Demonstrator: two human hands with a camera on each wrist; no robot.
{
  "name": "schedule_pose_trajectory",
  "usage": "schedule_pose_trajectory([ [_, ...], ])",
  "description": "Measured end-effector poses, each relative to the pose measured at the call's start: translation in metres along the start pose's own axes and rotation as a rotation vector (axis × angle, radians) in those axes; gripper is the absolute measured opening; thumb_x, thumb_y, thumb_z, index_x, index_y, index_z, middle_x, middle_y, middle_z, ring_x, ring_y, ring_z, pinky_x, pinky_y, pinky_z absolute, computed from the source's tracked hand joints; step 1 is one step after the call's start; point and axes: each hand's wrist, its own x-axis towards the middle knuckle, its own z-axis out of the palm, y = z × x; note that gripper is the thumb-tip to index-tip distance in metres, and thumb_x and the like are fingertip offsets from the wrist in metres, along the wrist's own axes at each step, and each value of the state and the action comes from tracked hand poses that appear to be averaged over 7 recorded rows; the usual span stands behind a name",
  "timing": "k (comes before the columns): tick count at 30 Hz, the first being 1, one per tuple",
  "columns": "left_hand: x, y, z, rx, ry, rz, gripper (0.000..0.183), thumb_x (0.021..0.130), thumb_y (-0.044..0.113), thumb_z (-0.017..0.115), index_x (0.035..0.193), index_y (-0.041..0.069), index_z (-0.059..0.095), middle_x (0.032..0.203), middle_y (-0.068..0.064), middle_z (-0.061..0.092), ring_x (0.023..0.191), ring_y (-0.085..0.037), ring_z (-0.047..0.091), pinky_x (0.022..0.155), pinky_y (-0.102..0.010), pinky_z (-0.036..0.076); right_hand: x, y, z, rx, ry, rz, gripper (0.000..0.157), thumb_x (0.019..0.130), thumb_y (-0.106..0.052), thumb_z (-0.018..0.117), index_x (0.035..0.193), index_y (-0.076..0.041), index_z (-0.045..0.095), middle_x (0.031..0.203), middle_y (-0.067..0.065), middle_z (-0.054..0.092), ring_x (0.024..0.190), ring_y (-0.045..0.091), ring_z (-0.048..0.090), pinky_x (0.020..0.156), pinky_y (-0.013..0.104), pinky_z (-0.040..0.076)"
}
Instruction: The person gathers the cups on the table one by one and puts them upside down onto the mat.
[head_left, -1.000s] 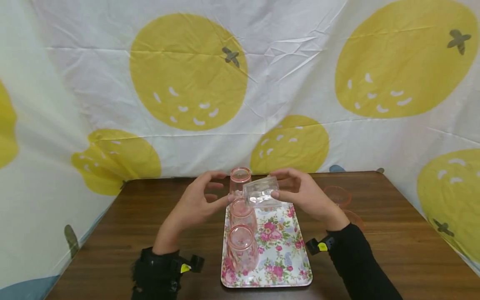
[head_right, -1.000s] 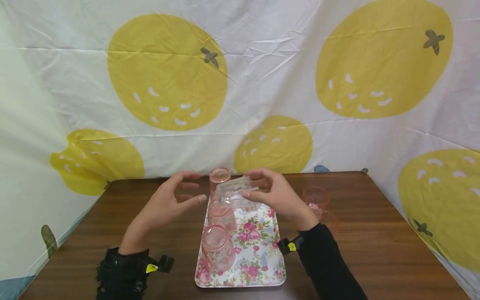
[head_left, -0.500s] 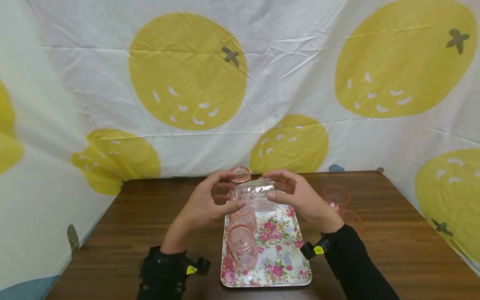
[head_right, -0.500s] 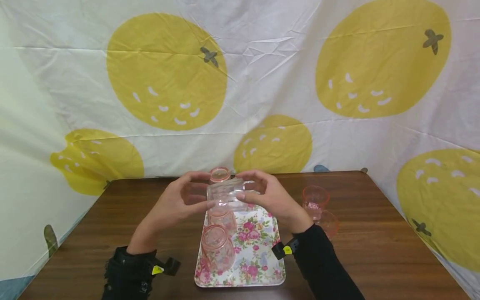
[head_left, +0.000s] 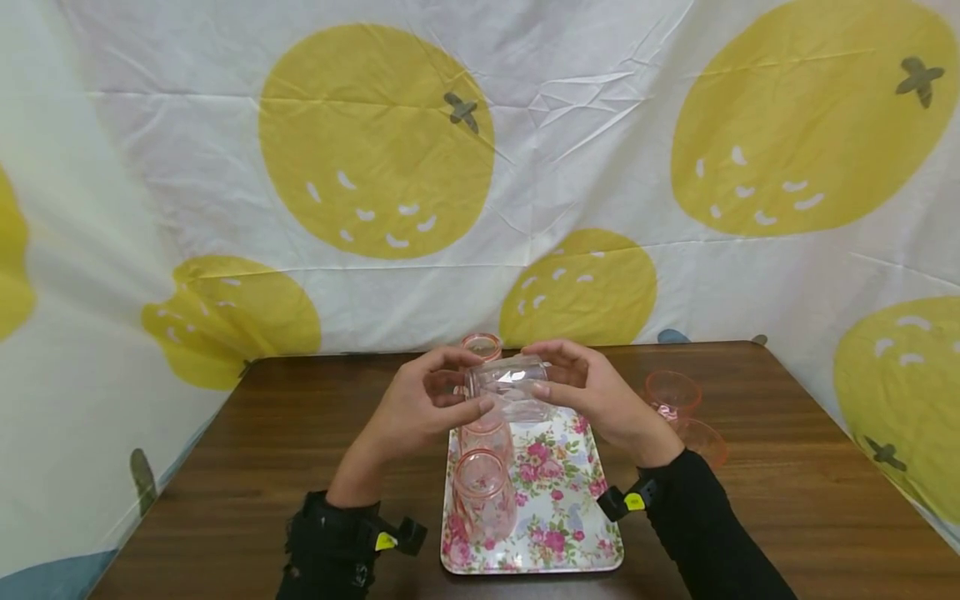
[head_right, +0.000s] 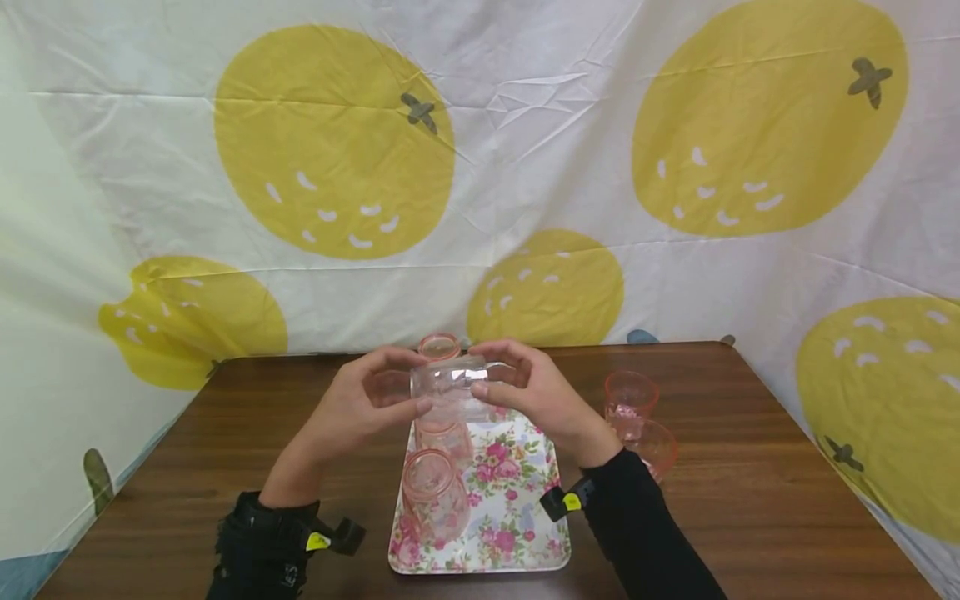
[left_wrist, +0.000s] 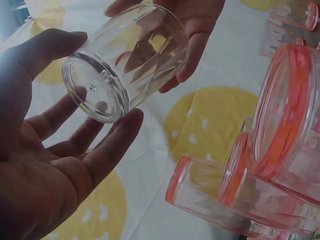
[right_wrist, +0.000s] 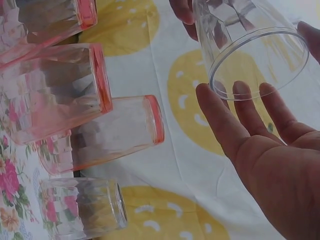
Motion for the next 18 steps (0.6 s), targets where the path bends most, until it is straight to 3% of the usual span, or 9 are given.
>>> schedule_pose_trajectory([
  [10, 0.0, 0.0, 0.003, -0.006, 0.036, -0.017, 0.04, 0.086, 0.002, 0.077, 0.124, 0.002, 0.062, 0.123, -0.018, 0.06, 0.101, -0.026, 0.068, 0.076, -0.029, 0.06, 0.001, 0.001, -0.002, -0.025, -0.004, 0.016, 0.054, 0.101, -0.017, 0.062, 0.15, -0.006, 0.041, 0.141, 0.014, 0.053, 0.12, 0.021, 0.064, 0.098, 0.04, 0.055],
  [18, -0.004, 0.004, 0.002, 0.067, 0.083, -0.036, 0.04, 0.088, 0.01, 0.079, 0.124, 0.007, 0.063, 0.123, -0.017, 0.062, 0.102, -0.028, 0.069, 0.078, -0.032, 0.06, -0.004, -0.003, -0.012, -0.094, 0.046, 0.001, 0.052, 0.105, -0.023, 0.057, 0.152, -0.012, 0.038, 0.154, 0.016, 0.042, 0.137, 0.028, 0.051, 0.111, 0.044, 0.046],
])
